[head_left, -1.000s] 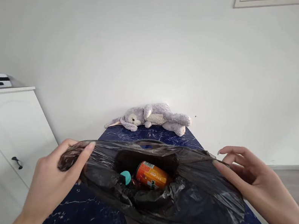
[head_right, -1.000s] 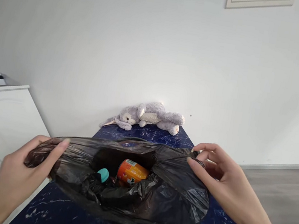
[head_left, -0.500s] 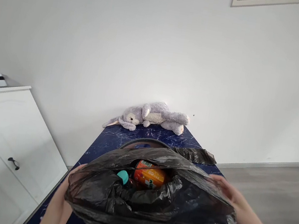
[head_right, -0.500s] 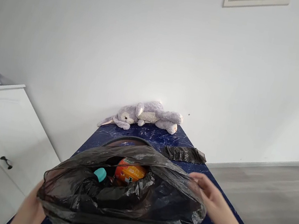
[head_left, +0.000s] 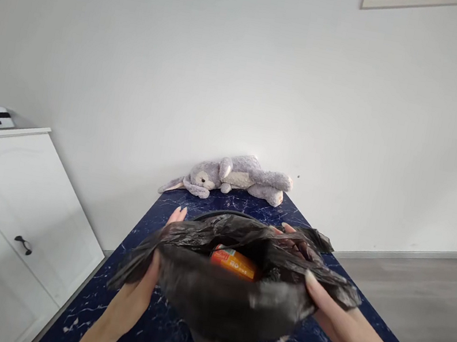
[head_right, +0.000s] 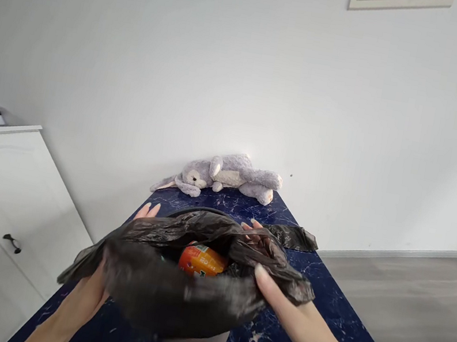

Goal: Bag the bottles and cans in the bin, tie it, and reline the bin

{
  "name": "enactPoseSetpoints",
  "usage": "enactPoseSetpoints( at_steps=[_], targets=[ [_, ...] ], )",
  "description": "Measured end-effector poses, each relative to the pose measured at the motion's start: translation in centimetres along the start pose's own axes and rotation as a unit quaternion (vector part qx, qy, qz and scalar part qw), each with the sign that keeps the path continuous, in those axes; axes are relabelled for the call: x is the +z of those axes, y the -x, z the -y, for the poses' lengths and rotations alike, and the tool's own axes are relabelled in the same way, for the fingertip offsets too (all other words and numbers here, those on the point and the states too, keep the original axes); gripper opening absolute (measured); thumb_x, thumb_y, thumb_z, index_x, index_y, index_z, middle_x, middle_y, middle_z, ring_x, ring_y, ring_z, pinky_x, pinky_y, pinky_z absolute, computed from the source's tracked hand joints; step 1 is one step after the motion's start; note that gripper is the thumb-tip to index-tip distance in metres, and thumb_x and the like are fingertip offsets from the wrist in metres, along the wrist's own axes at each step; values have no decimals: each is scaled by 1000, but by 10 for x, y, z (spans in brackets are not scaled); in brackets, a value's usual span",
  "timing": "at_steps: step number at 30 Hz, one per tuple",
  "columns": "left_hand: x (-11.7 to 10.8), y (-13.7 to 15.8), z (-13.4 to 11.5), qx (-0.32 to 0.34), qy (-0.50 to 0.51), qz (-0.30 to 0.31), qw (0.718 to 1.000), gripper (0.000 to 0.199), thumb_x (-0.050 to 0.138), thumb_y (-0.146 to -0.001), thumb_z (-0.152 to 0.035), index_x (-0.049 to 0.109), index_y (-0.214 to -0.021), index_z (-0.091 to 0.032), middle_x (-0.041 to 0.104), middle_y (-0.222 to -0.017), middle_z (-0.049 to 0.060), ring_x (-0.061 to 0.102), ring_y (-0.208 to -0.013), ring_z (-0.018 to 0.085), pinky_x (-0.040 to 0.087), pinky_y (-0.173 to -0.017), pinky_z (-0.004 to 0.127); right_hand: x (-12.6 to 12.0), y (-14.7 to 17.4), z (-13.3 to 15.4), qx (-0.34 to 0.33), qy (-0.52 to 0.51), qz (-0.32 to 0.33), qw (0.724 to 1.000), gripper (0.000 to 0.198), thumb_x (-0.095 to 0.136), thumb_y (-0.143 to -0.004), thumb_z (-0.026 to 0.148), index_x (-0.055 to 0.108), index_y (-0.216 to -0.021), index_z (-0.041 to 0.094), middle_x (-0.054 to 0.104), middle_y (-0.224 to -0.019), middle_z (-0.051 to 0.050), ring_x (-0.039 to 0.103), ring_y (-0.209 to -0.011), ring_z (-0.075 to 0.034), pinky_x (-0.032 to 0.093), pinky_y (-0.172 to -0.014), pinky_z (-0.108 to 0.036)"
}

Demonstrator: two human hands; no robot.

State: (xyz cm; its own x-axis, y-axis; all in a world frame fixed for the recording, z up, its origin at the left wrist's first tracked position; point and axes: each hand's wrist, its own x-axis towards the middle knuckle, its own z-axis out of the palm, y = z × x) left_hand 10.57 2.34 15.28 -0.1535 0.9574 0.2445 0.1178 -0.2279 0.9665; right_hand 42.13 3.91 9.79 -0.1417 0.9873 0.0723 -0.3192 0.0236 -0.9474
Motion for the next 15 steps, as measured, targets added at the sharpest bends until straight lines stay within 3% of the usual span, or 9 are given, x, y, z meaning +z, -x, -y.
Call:
enactPoseSetpoints(
  at_steps=[4, 10, 12, 14, 15],
  targets=[
    [20, -15, -33, -29, 23, -8, 999, 52, 71, -93, -66, 77, -131, -31, 63, -157, 2, 38, -161, 31, 35, -131, 36, 17, -21, 26, -6, -48, -9, 999, 56, 71, -96, 64, 71, -144, 36, 60, -159, 0, 47, -154, -33, 51, -119, -43],
    [24, -29, -44, -10, 165, -4, 986, 49, 65, -100, -60, 75, -134, -25, 67, -153, 4, 48, -155, 29, 44, -126, 37, 24, -48, 50, -84, -148, -29, 985, 43, 68, -99, 60, 76, -131, 32, 67, -152, -2, 52, -151, -28, 46, -125, -43],
    [24, -35, -43, -10, 214, -6, 977, 44, 65, -102, -56, 77, -129, -23, 71, -148, 6, 53, -151, 28, 46, -126, 37, 28, -55, 55, -90, -189, -27, 978, 32, 72, -98, 55, 76, -120, 32, 75, -139, -1, 58, -146, -26, 46, -125, -43],
    [25, -40, -43, -19, 256, -17, 966, 36, 62, -105, -51, 78, -118, -21, 73, -144, 8, 59, -146, 27, 50, -122, 37, 32, -63, 59, -97, -231, -6, 968, 22, 80, -93, 50, 73, -103, 31, 80, -103, 1, 70, -129, -24, 51, -120, -42],
    [25, -42, -43, -24, 277, -23, 960, 32, 61, -106, -48, 78, -112, -21, 75, -140, 8, 62, -142, 26, 53, -119, 37, 33, -66, 61, -104, -249, 9, 963, 22, 85, -90, 46, 70, -96, 30, 74, -81, 4, 75, -112, -21, 55, -115, -39]
  ],
)
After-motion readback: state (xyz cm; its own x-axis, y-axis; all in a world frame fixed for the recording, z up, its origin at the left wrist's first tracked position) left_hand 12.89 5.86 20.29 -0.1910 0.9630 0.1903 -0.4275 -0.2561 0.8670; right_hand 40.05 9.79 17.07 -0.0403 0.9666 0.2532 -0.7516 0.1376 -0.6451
